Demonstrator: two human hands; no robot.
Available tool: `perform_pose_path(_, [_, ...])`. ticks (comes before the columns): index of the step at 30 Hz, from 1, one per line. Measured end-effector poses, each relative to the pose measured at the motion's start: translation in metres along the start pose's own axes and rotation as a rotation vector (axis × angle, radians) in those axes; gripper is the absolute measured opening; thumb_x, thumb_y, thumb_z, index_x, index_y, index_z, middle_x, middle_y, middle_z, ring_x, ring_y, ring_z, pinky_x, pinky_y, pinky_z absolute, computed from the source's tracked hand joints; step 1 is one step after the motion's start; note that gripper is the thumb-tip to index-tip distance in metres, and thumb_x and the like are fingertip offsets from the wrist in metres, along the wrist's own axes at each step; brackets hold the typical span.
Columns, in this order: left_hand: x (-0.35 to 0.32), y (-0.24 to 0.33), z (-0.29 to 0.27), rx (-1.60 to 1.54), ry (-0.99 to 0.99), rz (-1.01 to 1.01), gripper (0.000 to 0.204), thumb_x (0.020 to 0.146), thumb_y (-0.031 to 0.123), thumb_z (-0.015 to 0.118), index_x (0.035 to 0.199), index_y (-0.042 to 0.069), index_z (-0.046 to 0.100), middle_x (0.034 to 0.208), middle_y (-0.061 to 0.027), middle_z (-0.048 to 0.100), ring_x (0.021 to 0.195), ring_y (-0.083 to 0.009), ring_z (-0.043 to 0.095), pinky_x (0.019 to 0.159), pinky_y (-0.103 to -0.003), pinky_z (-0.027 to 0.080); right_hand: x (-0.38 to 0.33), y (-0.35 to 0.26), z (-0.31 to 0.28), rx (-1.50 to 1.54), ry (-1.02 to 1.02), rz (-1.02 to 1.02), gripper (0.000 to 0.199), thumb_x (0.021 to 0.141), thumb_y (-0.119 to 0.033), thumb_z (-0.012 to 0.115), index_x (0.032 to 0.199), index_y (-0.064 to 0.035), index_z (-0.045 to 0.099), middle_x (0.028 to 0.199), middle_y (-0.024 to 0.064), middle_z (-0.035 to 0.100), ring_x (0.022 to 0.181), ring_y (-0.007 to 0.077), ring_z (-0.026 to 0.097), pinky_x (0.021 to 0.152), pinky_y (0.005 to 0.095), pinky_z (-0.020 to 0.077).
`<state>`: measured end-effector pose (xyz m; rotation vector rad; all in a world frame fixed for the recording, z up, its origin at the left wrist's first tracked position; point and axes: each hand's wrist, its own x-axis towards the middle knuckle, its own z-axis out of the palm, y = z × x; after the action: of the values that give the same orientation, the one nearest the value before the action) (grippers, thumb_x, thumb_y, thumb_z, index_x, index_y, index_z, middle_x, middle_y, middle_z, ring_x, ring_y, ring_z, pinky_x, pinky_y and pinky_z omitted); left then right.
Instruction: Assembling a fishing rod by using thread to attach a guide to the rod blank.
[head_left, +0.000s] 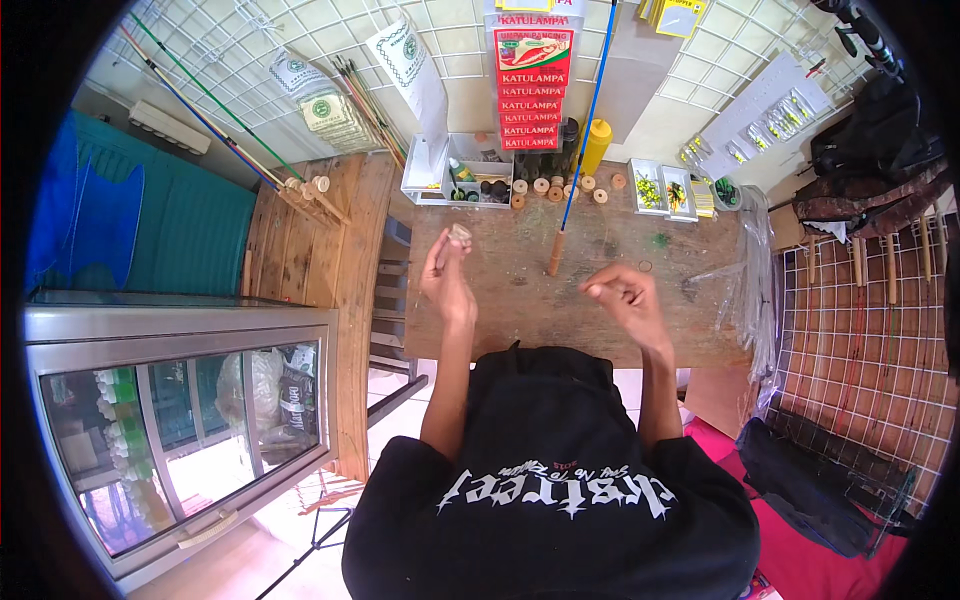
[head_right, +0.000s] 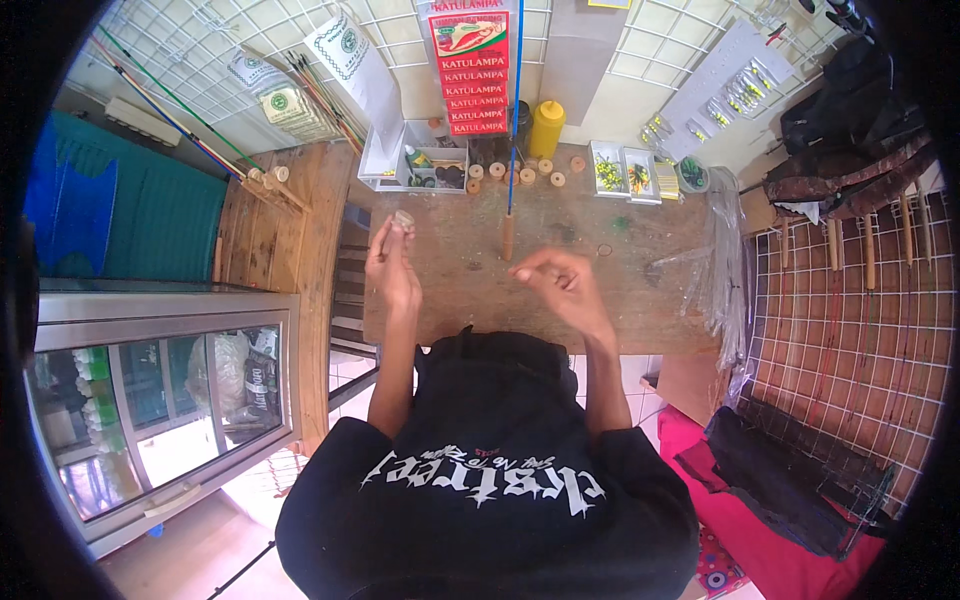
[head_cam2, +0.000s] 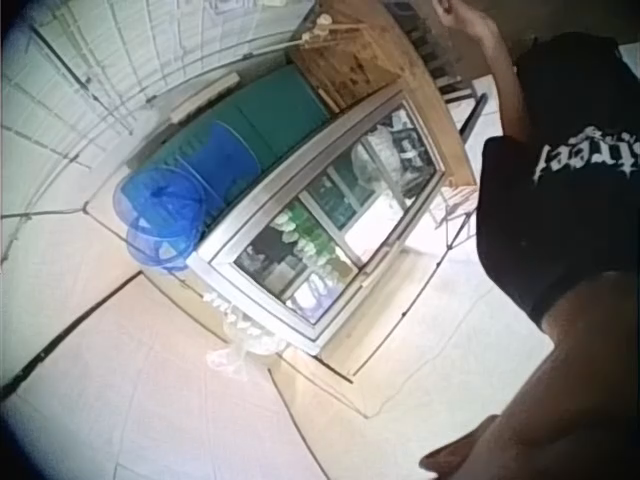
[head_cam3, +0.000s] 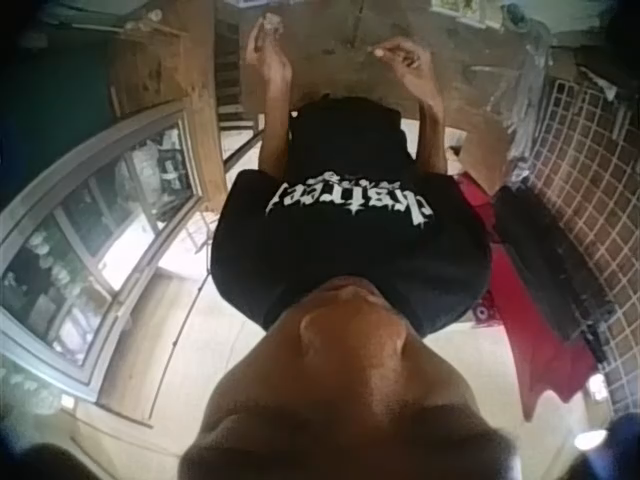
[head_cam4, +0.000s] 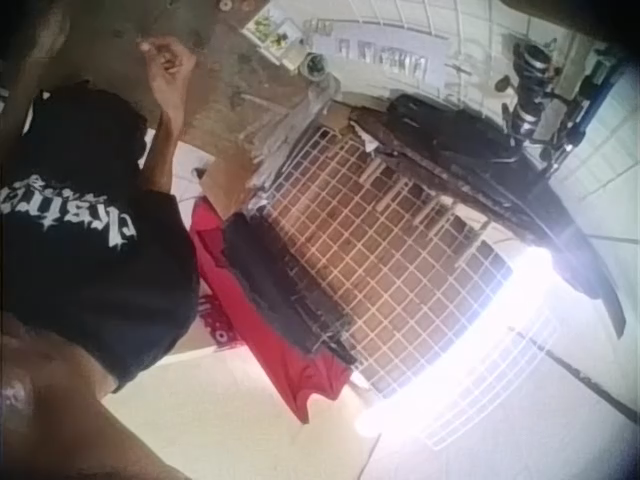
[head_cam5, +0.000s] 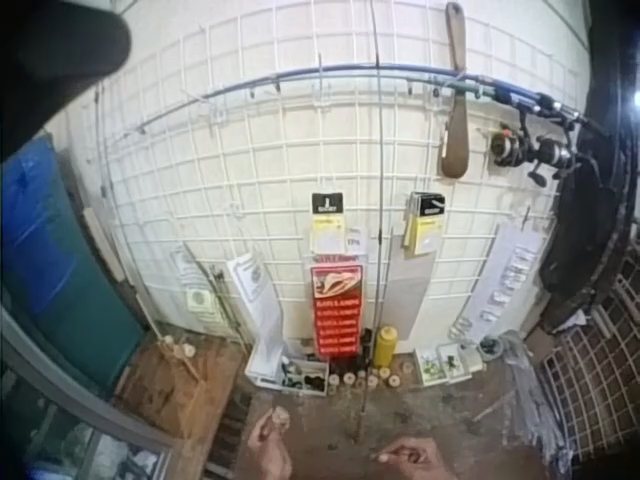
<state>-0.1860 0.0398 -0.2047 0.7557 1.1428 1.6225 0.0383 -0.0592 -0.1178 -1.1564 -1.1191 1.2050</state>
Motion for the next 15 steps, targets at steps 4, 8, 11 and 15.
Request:
perform_pose_path(4, [0.012,0.003,0.012,-0.604,0.06,-0.417,0.029,0.089,0.015,0.066,0.111,-0.002,0.058,0.105,-0.0127,0.064,0.088,-0.0156,0.064,0.079,-0.024,0.055,-0.003,0.015,0.006,-0.055,-0.181,0.083,0.005,0.087,-0.007,0.065,0.09,-0.0039,0.068,0.082,-0.0027,0.065,0.058,-0.0019,0.04,0.049,0.0179,0.0291])
perform_pose_path(8, [0.02,0.021,0.014,-0.72,0.039,-0.553,0.026,0.089,0.016,0.066,0.108,0.0,0.059,0.104,-0.0149,0.064,0.09,-0.0156,0.064,0.08,-0.024,0.055,-0.001,0.035,0.008,-0.034,-0.12,0.044,0.006,0.09,-0.009,0.062,0.091,-0.0049,0.066,0.064,-0.0071,0.054,0.051,-0.0025,0.032,0.044,0.019,0.0214])
perform_pose_path(11, [0.016,0.039,0.01,-0.778,-0.125,-0.575,0.023,0.089,0.015,0.064,0.107,0.0,0.059,0.106,-0.0157,0.064,0.09,-0.0163,0.064,0.079,-0.024,0.055,0.002,0.045,0.0,-0.017,0.014,0.184,0.007,0.09,-0.011,0.063,0.091,-0.0051,0.066,0.059,-0.0103,0.047,0.051,-0.0027,0.031,0.044,0.0194,0.0191])
perform_pose_path(15, [0.001,0.064,-0.002,-0.51,-0.393,-0.51,0.038,0.09,0.016,0.063,0.119,-0.007,0.052,0.114,-0.0157,0.061,0.091,-0.0171,0.064,0.078,-0.025,0.057,0.016,0.05,-0.011,-0.132,0.229,0.127,0.01,0.09,-0.014,0.063,0.087,-0.0046,0.065,0.057,-0.0124,0.041,0.05,-0.0026,0.029,0.044,0.0206,0.0175])
